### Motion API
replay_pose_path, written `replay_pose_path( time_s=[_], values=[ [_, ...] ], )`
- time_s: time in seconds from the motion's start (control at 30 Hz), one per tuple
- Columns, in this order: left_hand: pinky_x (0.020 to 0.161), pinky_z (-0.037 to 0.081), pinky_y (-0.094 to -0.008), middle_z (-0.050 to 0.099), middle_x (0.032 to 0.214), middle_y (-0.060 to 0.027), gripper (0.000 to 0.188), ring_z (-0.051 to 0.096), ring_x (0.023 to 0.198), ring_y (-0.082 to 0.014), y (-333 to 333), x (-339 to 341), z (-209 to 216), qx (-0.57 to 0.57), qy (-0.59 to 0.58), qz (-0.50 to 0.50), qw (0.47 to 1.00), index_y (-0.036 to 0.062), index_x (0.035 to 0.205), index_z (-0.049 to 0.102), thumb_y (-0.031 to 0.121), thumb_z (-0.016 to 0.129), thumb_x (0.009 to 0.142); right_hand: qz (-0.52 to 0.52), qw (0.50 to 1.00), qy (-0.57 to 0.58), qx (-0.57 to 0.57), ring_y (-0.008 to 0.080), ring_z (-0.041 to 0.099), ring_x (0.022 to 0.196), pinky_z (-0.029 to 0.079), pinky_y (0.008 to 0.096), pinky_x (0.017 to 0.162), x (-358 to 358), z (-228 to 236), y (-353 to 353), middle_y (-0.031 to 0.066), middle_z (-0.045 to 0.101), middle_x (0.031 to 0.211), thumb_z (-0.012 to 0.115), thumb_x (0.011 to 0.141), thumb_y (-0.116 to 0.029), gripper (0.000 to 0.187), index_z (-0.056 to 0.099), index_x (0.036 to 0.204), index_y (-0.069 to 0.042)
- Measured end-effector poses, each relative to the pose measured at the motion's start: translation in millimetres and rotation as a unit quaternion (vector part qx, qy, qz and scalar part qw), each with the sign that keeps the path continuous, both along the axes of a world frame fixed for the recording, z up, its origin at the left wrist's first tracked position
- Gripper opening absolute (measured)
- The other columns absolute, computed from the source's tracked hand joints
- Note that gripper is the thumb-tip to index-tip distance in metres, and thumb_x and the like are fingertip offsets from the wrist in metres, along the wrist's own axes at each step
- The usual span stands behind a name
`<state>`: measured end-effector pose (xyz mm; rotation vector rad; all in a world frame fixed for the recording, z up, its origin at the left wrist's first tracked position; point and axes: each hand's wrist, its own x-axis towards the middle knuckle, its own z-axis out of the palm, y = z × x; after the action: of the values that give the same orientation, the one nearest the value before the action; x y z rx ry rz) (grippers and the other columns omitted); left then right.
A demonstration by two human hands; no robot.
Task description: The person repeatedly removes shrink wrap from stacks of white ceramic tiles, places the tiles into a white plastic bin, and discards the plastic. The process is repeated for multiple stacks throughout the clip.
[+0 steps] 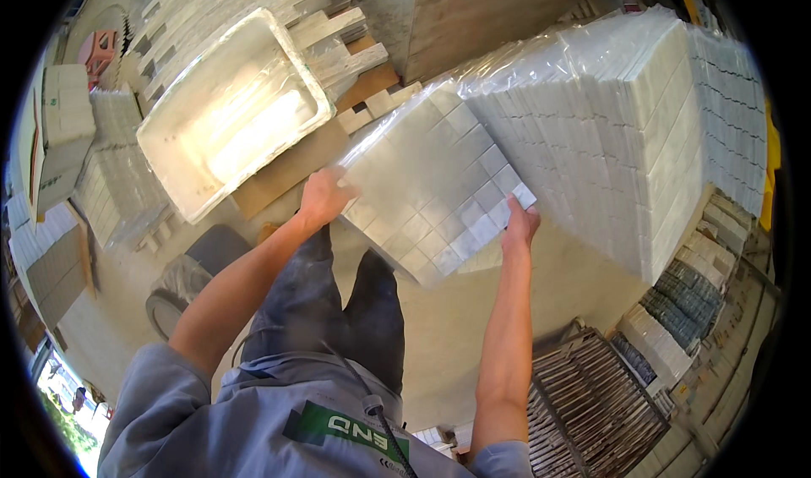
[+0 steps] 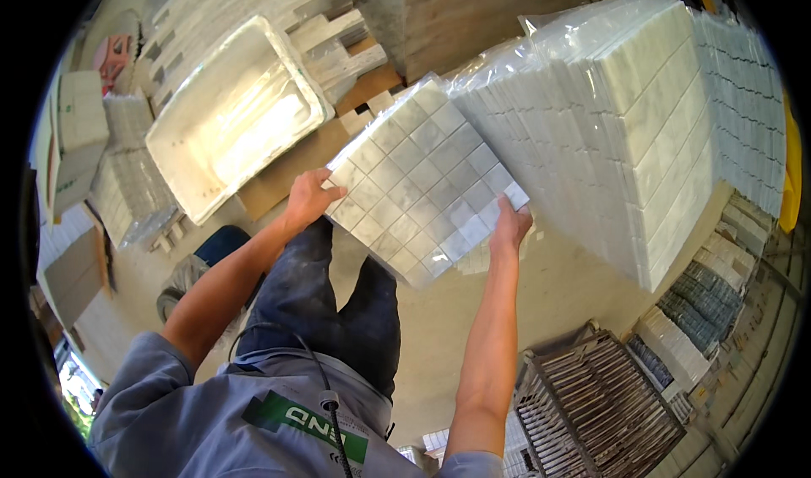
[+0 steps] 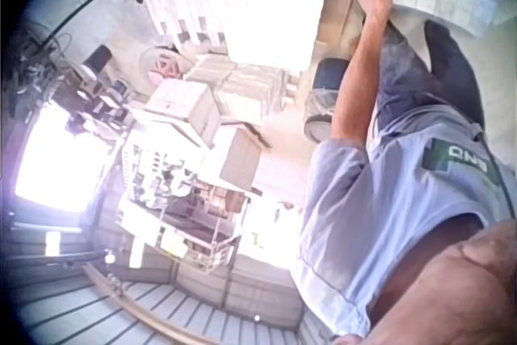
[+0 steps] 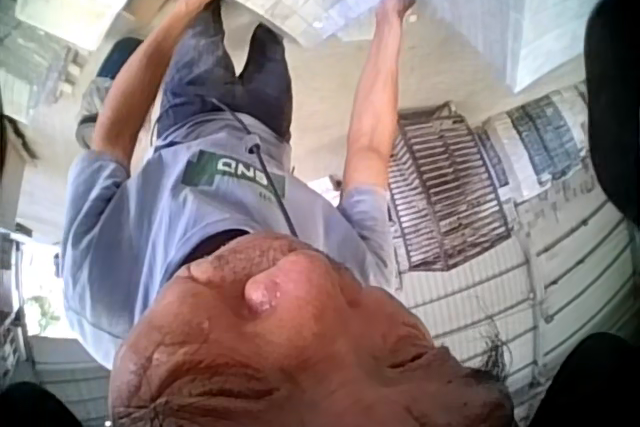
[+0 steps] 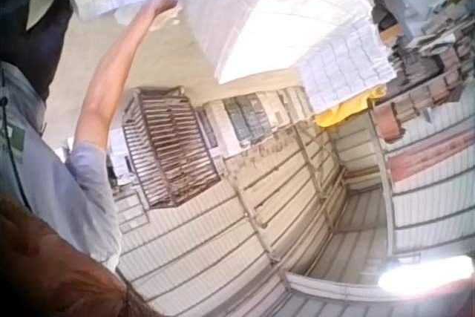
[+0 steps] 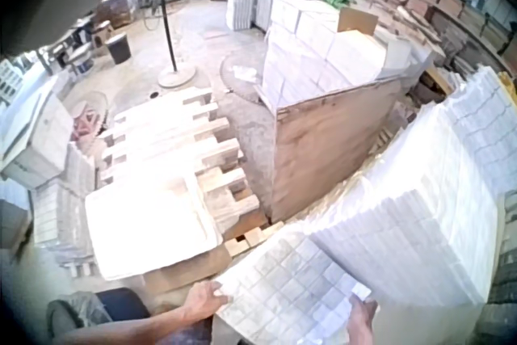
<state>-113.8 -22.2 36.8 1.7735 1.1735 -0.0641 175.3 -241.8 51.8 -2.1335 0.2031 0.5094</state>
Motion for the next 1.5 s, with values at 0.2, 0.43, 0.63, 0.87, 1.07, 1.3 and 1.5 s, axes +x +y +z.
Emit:
replay_pose_path(
  time_s=[0.2, 0.43, 0.63, 0.87, 1.07, 1.3, 1.5],
  values=[
    [0.078, 0.047, -0.0402, 0.055, 0.109, -0.0169, 0.072, 0.056, 0.096, -0.0323, -12, 4, 50, 0.229, 0.104, -0.129, 0.959, 0.0051, 0.125, 0.048, 0.032, 0.078, 0.066, 0.076, 0.951, -0.150, -0.258, 0.0266, 0.058, 0.093, 0.044, 0.0374, 0.087, -18, -24, -75, 0.0168, 0.060, 0.099, 0.064, 0.083, -0.024, 0.047, 0.053, 0.117, 0.006],
    [0.097, 0.041, -0.0384, 0.049, 0.124, -0.0239, 0.067, 0.049, 0.116, -0.0353, -46, -13, 7, 0.188, 0.067, -0.108, 0.974, -0.0075, 0.127, 0.038, 0.019, 0.071, 0.075, -0.016, 0.997, 0.066, -0.026, 0.0319, 0.040, 0.129, 0.033, 0.0381, 0.105, -97, -17, -17, 0.0227, 0.036, 0.142, 0.049, 0.094, -0.026, 0.062, 0.026, 0.140, 0.008],
    [0.101, 0.040, -0.0374, 0.048, 0.127, -0.0256, 0.064, 0.049, 0.118, -0.0356, -41, -11, 11, 0.176, 0.069, -0.107, 0.976, -0.0086, 0.127, 0.038, 0.018, 0.068, 0.078, -0.012, 0.994, 0.058, -0.091, 0.0311, 0.034, 0.133, 0.029, 0.0403, 0.109, -100, -12, 1, 0.0209, 0.028, 0.148, 0.047, 0.094, -0.027, 0.064, 0.021, 0.143, 0.005],
    [0.093, 0.046, -0.0433, 0.050, 0.130, -0.0187, 0.050, 0.053, 0.112, -0.0370, 13, -48, -6, 0.144, -0.099, 0.049, 0.983, 0.0054, 0.129, 0.044, 0.021, 0.061, 0.085, -0.011, 0.994, 0.091, -0.059, 0.0317, 0.034, 0.133, 0.030, 0.0424, 0.107, -94, -14, -24, 0.0173, 0.029, 0.149, 0.045, 0.095, -0.034, 0.064, 0.024, 0.143, 0.003],
    [0.082, 0.049, -0.0431, 0.061, 0.108, -0.0201, 0.061, 0.060, 0.098, -0.0343, 147, -105, -96, 0.086, 0.280, 0.072, 0.953, -0.0003, 0.112, 0.058, 0.051, 0.065, 0.079, -0.187, 0.980, 0.050, -0.054, 0.0286, 0.055, 0.109, 0.043, 0.0384, 0.094, -133, -28, -79, 0.0186, 0.054, 0.125, 0.043, 0.096, -0.029, 0.049, 0.046, 0.126, 0.008],
    [0.084, 0.049, -0.0413, 0.066, 0.105, -0.0185, 0.036, 0.063, 0.096, -0.0351, 160, -115, -158, -0.071, 0.304, 0.112, 0.943, 0.0010, 0.097, 0.066, 0.031, 0.062, 0.078, -0.187, 0.954, 0.165, -0.167, 0.0354, 0.060, 0.102, 0.046, 0.0430, 0.092, -225, -11, -133, 0.0204, 0.058, 0.110, 0.053, 0.088, -0.009, 0.034, 0.052, 0.115, 0.013],
    [0.078, 0.051, -0.0397, 0.068, 0.087, -0.0159, 0.019, 0.064, 0.085, -0.0336, 168, -153, -138, 0.085, 0.114, 0.104, 0.984, 0.0074, 0.092, 0.068, 0.018, 0.056, 0.082, -0.071, 0.961, 0.226, -0.138, 0.0369, 0.064, 0.096, 0.047, 0.0444, 0.092, -253, 28, -114, 0.0213, 0.060, 0.104, 0.054, 0.087, -0.008, 0.030, 0.056, 0.109, 0.013]
  ],
)
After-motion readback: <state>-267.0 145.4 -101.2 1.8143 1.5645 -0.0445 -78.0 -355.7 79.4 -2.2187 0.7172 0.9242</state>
